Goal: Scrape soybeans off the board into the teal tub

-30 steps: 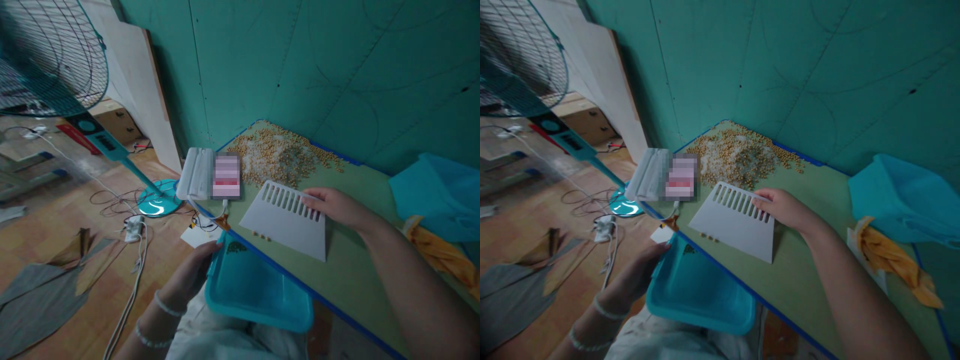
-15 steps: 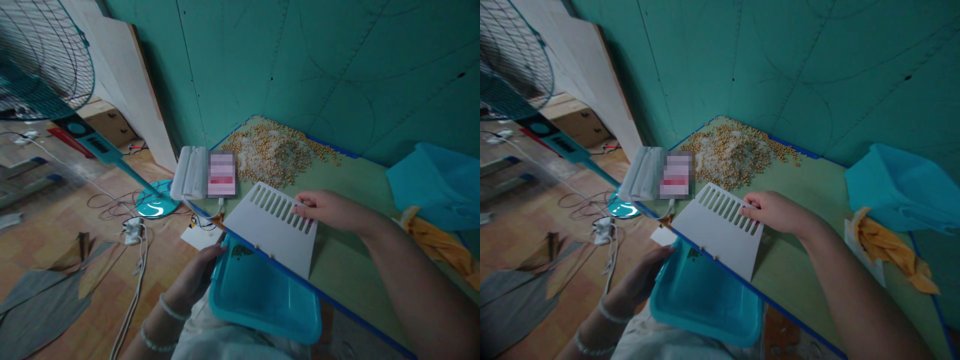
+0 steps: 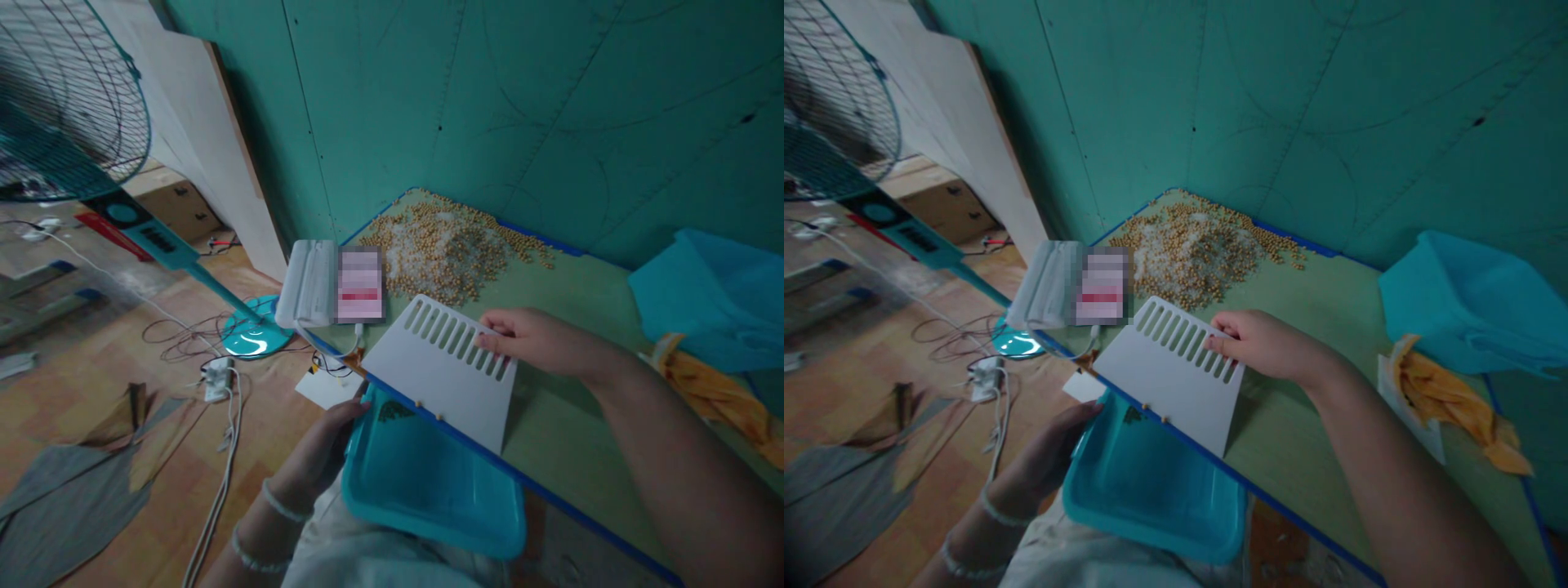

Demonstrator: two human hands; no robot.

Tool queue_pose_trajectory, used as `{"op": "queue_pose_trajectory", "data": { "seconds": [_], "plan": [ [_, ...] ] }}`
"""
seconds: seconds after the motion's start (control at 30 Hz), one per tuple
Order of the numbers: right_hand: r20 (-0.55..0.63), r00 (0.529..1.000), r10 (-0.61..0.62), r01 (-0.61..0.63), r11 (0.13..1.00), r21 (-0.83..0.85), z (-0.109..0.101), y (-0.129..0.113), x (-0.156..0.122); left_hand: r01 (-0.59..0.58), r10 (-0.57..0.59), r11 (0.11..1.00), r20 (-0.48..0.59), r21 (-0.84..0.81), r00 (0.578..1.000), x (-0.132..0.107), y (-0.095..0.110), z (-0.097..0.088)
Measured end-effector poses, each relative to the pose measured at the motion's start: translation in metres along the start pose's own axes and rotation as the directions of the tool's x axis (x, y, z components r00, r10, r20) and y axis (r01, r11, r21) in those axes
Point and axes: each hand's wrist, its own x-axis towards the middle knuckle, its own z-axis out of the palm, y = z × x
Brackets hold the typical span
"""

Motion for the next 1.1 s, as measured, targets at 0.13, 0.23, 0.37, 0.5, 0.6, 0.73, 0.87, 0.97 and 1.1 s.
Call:
{"op": "queue_pose_trajectory", "data": {
  "seconds": [0.13, 0.23, 0.37, 0.5, 0.6, 0.73, 0.87, 0.97, 1.1],
  "plan": [
    [-0.026, 1.000, -0.017, 0.016, 0.999, -0.038, 0.001, -0.004, -0.001, 0.008, -0.008, 1.000, 0.001, -0.004, 1.000, 0.000, 0.001, 0.000],
    [-0.032, 0.999, -0.027, 0.026, 0.998, -0.051, 0.002, -0.004, -0.001, 0.003, -0.003, 1.000, -0.032, -0.006, 0.999, 0.000, 0.003, 0.001],
    [-0.026, 0.999, -0.040, 0.039, 0.998, -0.056, 0.002, -0.005, -0.001, -0.003, 0.003, 1.000, -0.068, 0.009, 0.998, 0.001, 0.002, 0.000],
    [-0.035, 0.998, -0.052, 0.048, 0.995, -0.086, 0.001, -0.009, -0.003, 0.009, -0.009, 1.000, -0.006, 0.028, 1.000, 0.004, -0.001, -0.004],
    [-0.048, 0.997, -0.060, 0.055, 0.992, -0.113, 0.001, -0.017, -0.007, 0.010, -0.012, 0.999, 0.037, 0.038, 0.999, 0.003, -0.001, -0.004],
    [-0.123, 0.989, -0.077, 0.041, 0.962, -0.268, 0.005, -0.034, -0.018, -0.008, 0.007, 0.999, 0.017, 0.053, 1.000, 0.002, 0.001, -0.001],
    [-0.158, 0.984, -0.082, -0.006, 0.874, -0.486, 0.014, -0.051, -0.037, 0.012, -0.010, 0.999, -0.052, 0.036, 0.999, 0.005, 0.001, -0.001],
    [-0.116, 0.988, -0.102, 0.014, 0.806, -0.592, 0.025, -0.059, -0.048, 0.019, -0.017, 1.000, -0.084, 0.015, 0.996, 0.006, 0.000, -0.001],
    [-0.105, 0.981, -0.161, 0.040, 0.706, -0.707, 0.041, -0.068, -0.053, -0.010, 0.007, 1.000, -0.104, -0.020, 0.995, 0.000, 0.003, 0.008]
  ]
}}
